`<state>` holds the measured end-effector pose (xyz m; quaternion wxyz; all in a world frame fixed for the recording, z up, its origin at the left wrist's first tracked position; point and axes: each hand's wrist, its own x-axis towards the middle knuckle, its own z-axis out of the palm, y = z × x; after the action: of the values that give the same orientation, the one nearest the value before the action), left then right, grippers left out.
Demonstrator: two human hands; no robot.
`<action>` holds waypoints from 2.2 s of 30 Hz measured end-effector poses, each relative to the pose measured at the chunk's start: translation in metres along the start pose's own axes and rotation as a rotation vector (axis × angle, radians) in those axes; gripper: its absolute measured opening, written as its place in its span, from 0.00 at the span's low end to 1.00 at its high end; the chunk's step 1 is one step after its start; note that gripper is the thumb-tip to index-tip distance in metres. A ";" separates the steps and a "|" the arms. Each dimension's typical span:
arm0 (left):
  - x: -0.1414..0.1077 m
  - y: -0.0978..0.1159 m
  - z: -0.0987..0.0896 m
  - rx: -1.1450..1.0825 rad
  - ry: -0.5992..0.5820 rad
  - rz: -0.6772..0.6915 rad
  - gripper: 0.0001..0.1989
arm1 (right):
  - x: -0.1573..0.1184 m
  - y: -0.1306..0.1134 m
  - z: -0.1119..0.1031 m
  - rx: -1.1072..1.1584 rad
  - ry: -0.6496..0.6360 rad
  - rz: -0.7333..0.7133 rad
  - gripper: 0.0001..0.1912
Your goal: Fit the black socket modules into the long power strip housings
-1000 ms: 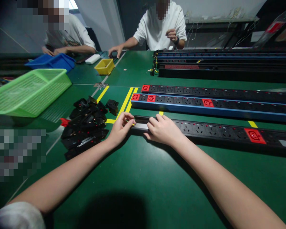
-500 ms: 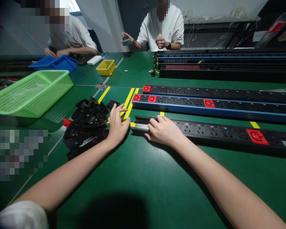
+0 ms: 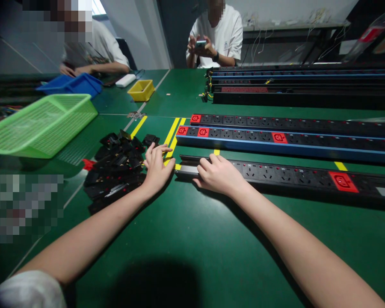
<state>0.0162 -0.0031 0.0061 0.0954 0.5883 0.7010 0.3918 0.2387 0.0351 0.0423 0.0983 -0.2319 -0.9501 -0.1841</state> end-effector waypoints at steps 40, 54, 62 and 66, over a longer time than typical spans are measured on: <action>0.014 -0.015 0.003 -0.015 0.061 -0.194 0.40 | 0.000 -0.001 0.001 -0.022 0.009 -0.003 0.19; 0.007 -0.007 0.002 0.151 -0.094 -0.003 0.35 | -0.001 -0.001 0.002 -0.024 0.017 -0.004 0.18; 0.007 -0.008 0.000 0.161 -0.109 0.028 0.32 | -0.001 -0.001 0.003 -0.020 0.022 0.000 0.18; 0.008 -0.007 -0.001 0.137 -0.122 0.038 0.31 | -0.001 -0.001 0.003 -0.019 0.020 0.002 0.18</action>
<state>0.0081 0.0036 0.0047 0.0900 0.6293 0.7078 0.3081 0.2391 0.0352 0.0391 0.1055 -0.2319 -0.9471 -0.1952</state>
